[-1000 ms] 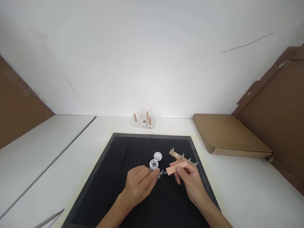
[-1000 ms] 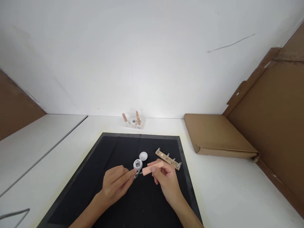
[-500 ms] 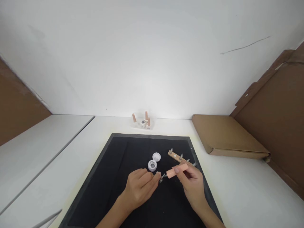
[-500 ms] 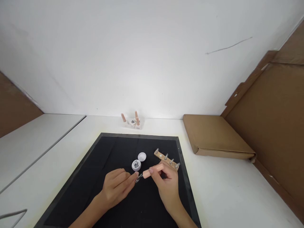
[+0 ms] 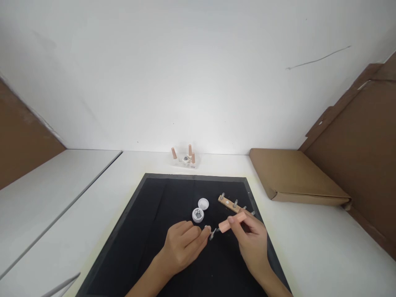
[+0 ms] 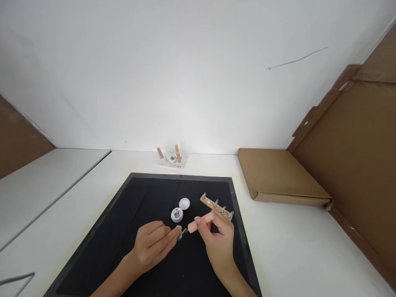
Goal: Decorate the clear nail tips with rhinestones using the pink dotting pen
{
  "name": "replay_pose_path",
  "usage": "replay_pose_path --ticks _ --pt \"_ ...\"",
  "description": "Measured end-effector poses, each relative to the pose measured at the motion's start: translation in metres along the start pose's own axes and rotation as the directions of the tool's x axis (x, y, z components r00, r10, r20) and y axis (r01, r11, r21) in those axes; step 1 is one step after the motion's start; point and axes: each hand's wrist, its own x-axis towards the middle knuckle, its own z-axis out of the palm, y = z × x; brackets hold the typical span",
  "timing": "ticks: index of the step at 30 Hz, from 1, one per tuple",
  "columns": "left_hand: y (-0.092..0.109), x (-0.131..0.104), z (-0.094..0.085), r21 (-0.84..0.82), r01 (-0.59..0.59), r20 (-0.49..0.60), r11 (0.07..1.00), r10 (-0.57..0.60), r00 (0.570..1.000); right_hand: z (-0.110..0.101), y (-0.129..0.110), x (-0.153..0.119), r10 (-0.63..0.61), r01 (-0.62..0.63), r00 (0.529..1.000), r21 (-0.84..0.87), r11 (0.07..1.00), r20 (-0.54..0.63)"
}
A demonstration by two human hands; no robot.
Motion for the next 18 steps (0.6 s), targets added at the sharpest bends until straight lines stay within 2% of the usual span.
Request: replay_pose_path --ticks 11,18 --pt "0.0002 0.0036 -0.0005 0.056 -0.044 -0.025 0.997 0.045 0.999 0.0017 0.0001 0.0025 0.047 -0.046 0.999 0.054 0.997 -0.015" --pt "0.0004 0.0013 0.0008 0.025 -0.039 -0.039 0.999 0.04 0.998 0.0013 -0.0008 0.0036 0.067 -0.066 0.997 0.05 0.997 -0.03"
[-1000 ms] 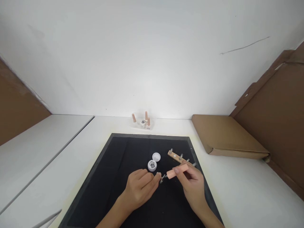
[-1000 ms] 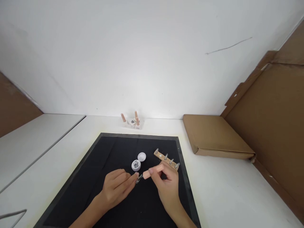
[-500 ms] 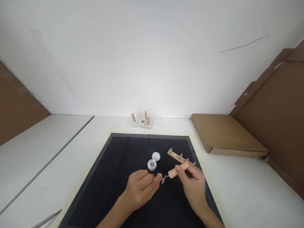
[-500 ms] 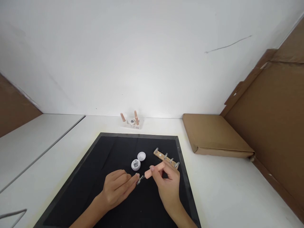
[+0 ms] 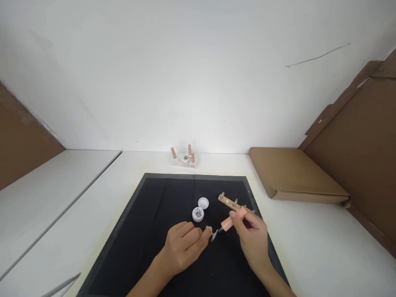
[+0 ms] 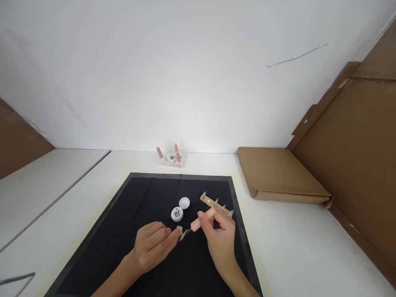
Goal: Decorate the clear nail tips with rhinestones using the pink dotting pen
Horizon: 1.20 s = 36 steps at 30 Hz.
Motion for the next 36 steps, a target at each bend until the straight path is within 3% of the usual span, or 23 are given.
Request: replay_pose_path --ticks 8,14,19,29,36 --pt "-0.002 -0.004 0.002 -0.025 0.06 0.025 0.998 -0.06 0.998 -0.005 0.008 0.003 0.066 -0.067 0.998 0.133 0.989 0.019" --pt "-0.003 -0.002 0.001 -0.045 0.086 0.015 0.995 -0.086 0.996 -0.004 0.016 0.0 0.128 -0.161 0.98 0.233 0.959 0.15" --pt "-0.001 -0.003 0.001 -0.041 0.085 0.016 0.996 -0.084 0.996 -0.003 0.007 0.002 0.082 -0.122 0.976 0.198 0.973 0.2" --pt "0.001 -0.001 0.0 -0.045 0.047 0.04 0.998 -0.045 0.998 -0.002 0.007 0.002 0.096 -0.11 0.99 0.148 0.983 0.101" --pt "0.0 -0.001 0.0 -0.033 0.068 0.037 0.997 -0.067 0.997 -0.003 0.012 0.004 0.158 -0.186 0.979 0.234 0.954 0.131"
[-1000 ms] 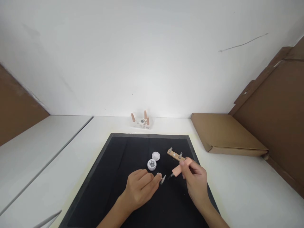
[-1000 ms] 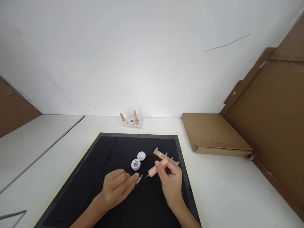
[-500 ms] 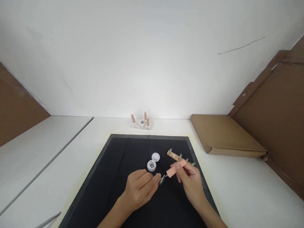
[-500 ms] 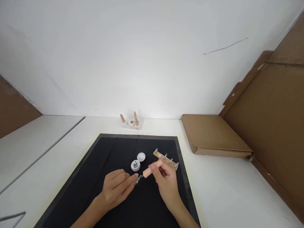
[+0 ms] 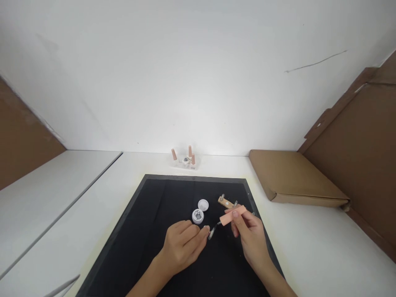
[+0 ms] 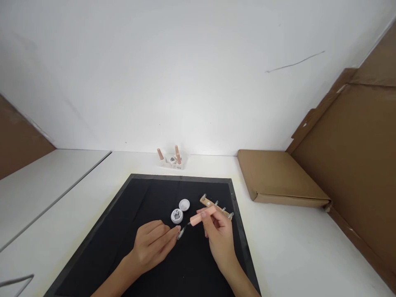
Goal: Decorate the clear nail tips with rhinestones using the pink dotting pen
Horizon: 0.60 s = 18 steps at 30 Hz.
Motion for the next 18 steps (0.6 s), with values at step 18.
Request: replay_pose_path --ticks 18 --pt "-0.003 0.002 -0.001 -0.093 0.126 -0.105 0.988 -0.135 0.985 -0.003 0.012 -0.006 0.013 -0.099 0.948 0.256 0.961 0.319"
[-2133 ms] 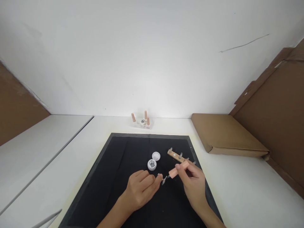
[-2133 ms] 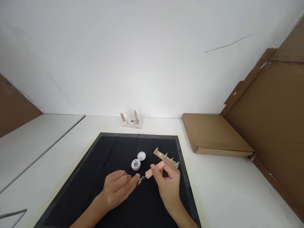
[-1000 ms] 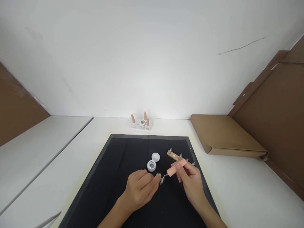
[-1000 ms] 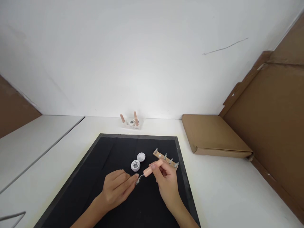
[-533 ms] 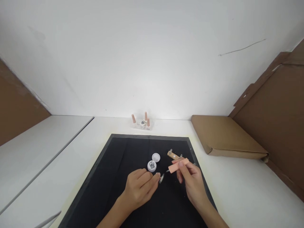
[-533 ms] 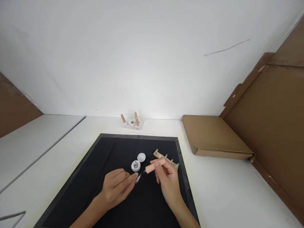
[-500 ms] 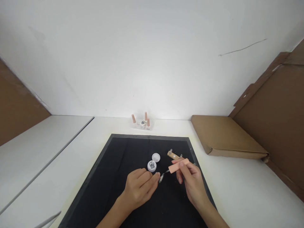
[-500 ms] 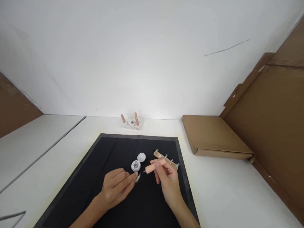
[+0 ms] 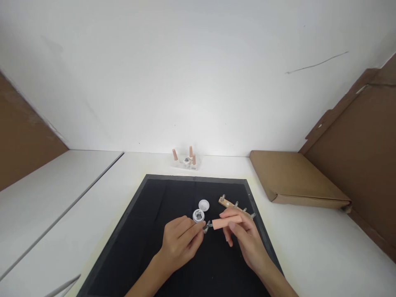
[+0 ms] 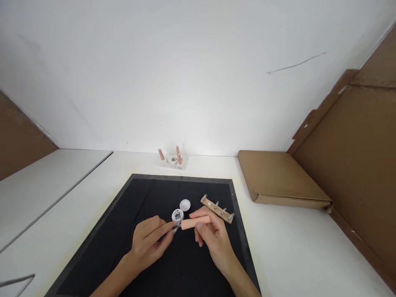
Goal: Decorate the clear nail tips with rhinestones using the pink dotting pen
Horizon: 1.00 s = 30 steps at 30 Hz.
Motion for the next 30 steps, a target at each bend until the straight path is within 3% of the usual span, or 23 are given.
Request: replay_pose_path --ticks 10,23,30 --pt "0.001 0.002 0.001 -0.005 0.048 -0.02 0.999 -0.048 0.999 0.001 -0.008 -0.001 0.012 -0.02 0.996 0.082 0.996 0.093" --pt "0.002 0.004 -0.001 -0.019 0.079 -0.028 0.997 -0.08 0.996 0.005 -0.011 0.0 0.021 -0.019 1.0 -0.135 0.991 0.014" --pt "0.003 0.005 0.0 -0.037 0.084 -0.03 0.996 -0.085 0.996 0.008 -0.022 0.001 -0.13 0.13 0.991 -0.345 0.93 0.024"
